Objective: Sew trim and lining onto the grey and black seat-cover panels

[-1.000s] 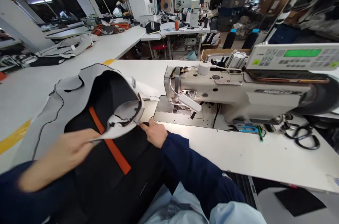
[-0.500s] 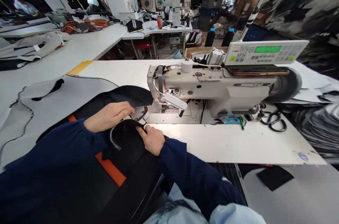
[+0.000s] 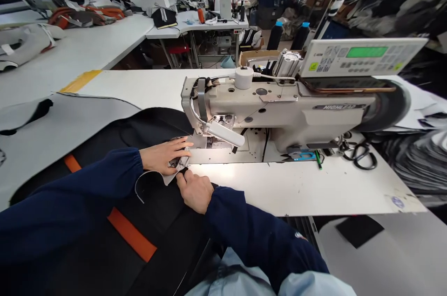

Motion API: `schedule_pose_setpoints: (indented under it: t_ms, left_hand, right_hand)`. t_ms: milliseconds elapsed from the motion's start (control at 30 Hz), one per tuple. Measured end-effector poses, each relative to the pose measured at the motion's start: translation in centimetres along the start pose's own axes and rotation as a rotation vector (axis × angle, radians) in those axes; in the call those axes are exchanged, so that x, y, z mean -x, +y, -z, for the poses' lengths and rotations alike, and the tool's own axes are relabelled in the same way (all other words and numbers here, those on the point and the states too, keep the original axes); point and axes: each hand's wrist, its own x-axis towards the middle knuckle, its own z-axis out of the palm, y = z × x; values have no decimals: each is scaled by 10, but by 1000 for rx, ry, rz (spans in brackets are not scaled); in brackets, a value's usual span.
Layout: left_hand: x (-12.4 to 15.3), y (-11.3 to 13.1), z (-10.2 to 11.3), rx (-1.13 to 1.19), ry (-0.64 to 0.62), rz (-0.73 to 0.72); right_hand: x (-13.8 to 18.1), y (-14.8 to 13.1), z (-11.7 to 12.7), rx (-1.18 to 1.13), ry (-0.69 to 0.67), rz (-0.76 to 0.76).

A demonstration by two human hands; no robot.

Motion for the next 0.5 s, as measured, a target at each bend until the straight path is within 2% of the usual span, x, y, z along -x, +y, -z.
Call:
schedule_pose_setpoints:
  t_ms: [133, 233, 400, 500]
  left_hand:
    - [-10, -9, -6, -65, 83, -62]
    - [-19, -14, 1, -99, 95, -88]
    - [-32, -10, 24, -109, 52, 70]
    - [-43, -2, 27, -111, -15, 173]
  right_hand:
    - [1, 8, -1, 40, -22, 11]
    - [1, 19, 3, 70, -34, 19]
    - [2, 48, 10, 90, -75, 9]
    - [5, 66, 13, 85, -104, -4]
